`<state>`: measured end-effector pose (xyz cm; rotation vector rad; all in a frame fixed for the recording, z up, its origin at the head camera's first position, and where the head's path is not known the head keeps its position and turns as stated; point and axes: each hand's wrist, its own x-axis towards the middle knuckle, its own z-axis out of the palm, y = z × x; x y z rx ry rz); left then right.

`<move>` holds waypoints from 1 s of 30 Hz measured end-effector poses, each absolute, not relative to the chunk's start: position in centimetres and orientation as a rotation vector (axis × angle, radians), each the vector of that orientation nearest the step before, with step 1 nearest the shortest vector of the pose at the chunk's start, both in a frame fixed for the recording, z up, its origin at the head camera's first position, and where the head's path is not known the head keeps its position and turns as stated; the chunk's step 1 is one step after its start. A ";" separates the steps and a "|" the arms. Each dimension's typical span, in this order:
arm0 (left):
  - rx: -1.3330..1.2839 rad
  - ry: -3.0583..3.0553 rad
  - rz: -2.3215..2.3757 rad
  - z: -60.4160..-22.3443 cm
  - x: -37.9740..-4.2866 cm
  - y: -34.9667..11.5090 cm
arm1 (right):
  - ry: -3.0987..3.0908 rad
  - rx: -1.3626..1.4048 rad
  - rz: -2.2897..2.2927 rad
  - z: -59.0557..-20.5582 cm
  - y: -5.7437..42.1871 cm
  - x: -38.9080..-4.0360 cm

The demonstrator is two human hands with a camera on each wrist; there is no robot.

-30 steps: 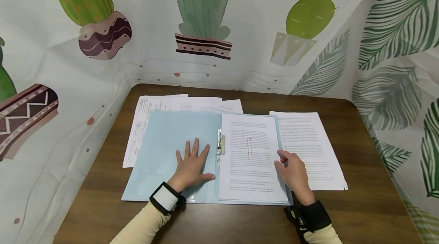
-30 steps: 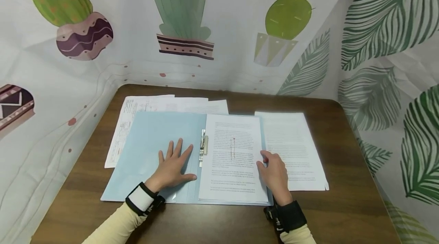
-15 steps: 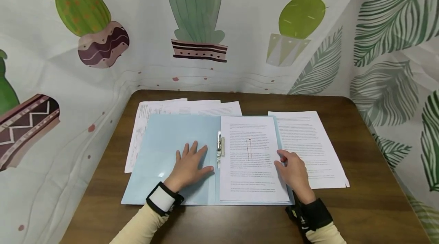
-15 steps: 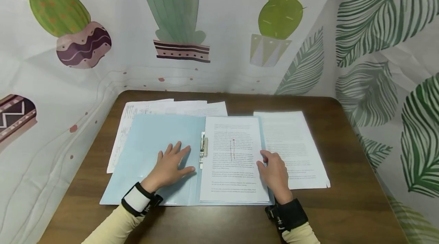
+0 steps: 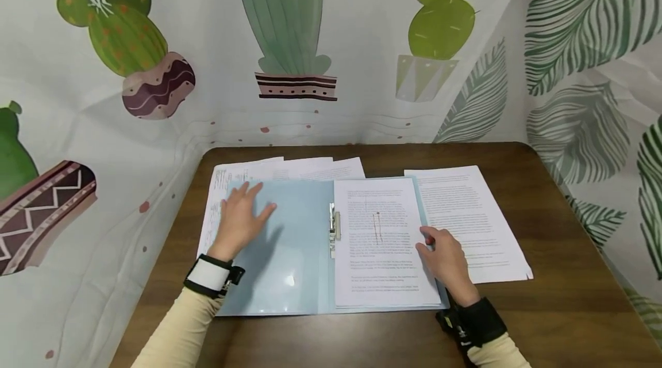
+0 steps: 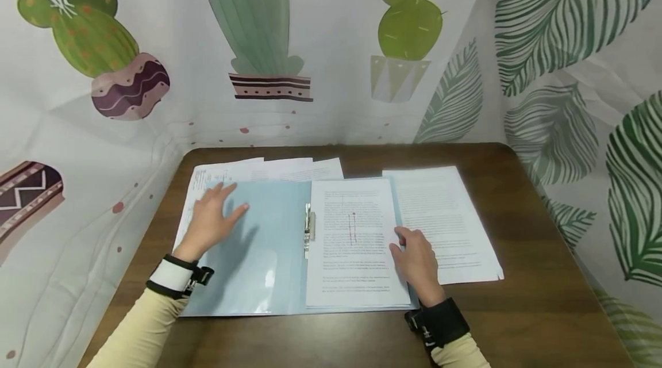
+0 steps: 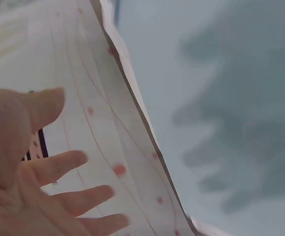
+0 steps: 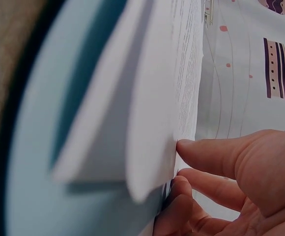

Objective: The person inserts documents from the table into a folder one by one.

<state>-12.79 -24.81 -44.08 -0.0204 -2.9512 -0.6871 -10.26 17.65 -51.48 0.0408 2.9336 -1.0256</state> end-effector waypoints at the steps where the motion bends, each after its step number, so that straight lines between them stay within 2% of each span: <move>1: -0.003 -2.915 -0.696 -44.0 -13.0 -25.5 | 2.934 0.039 -1.022 -51.5 17.7 -10.2; 6: 0.111 -2.797 -0.718 -44.2 -13.8 -28.8 | 2.937 0.037 -1.017 -51.3 17.8 -10.2; 13: 0.496 -2.873 -0.629 -45.1 -14.9 -32.5 | 2.921 0.053 -1.026 -51.1 17.8 -10.1; 19: 0.714 -2.934 -0.528 -46.7 -15.7 -34.4 | 2.933 0.052 -1.012 -51.2 17.8 -9.9; 30: 0.780 -2.977 -0.442 -49.2 -16.4 -35.4 | 2.947 0.049 -1.040 -51.2 17.8 -9.8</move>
